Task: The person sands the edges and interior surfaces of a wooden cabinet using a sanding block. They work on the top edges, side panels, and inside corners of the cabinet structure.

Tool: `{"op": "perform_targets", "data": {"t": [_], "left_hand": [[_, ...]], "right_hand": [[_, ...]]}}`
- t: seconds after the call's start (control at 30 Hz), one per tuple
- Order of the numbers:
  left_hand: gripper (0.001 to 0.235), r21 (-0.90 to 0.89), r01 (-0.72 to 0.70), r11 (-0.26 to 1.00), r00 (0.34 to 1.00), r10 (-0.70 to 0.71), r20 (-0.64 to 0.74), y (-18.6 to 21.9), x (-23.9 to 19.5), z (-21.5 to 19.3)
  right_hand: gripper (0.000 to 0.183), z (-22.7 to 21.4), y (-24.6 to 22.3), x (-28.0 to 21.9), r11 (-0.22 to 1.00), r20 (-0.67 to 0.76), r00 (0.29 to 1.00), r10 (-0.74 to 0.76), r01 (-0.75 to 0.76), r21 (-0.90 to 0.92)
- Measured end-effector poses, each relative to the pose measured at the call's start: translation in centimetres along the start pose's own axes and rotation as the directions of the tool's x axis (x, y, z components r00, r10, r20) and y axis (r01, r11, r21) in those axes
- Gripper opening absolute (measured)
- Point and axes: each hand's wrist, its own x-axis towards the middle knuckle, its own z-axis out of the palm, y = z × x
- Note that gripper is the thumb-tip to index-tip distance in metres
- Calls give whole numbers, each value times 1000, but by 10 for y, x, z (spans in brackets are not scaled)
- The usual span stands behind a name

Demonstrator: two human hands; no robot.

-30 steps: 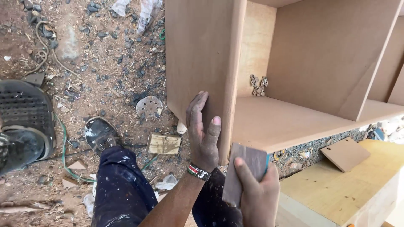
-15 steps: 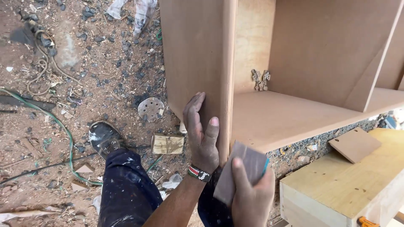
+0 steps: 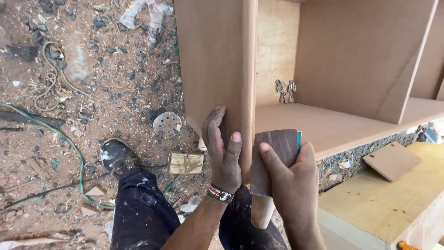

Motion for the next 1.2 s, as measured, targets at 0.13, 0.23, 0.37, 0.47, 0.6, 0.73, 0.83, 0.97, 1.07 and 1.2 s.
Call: {"op": "perform_targets", "data": {"t": [0.13,0.23,0.37,0.47,0.6,0.73,0.83,0.97,1.07,1.2], "left_hand": [[73,-30,18,999,1000,-18,5,-3,-2,0],[64,-23,-28,999,999,28,-27,-13,4,4],[69,72,80,994,996,-77,-44,-23,14,7],[49,77,-27,997,996,33,-86,-38,18,15],[63,-26,-14,1000,1000,14,-5,-46,33,18],[63,51,9,999,999,-12,53,-40,33,17],[70,8,76,997,993,-77,94,-27,35,18],[77,-22,91,996,992,-89,87,-37,60,27],[79,115,26,993,996,-35,77,-60,61,38],[69,65,84,994,986,-92,137,-43,67,31]], "right_hand": [[55,-8,20,5,977,79,993,-90,73,199],[86,14,40,16,930,130,932,-339,311,196],[102,27,27,-4,841,250,811,-529,540,32],[87,50,23,-7,808,297,758,-580,582,93],[97,75,22,9,764,207,741,-638,643,52],[23,84,-131,85,328,47,327,-944,944,25],[33,77,-172,104,371,47,386,-921,837,403],[47,49,-30,-24,31,128,201,-971,639,-769],[47,54,-47,-19,29,109,208,-972,564,-826],[35,75,-217,109,660,58,664,-745,721,211]]}}
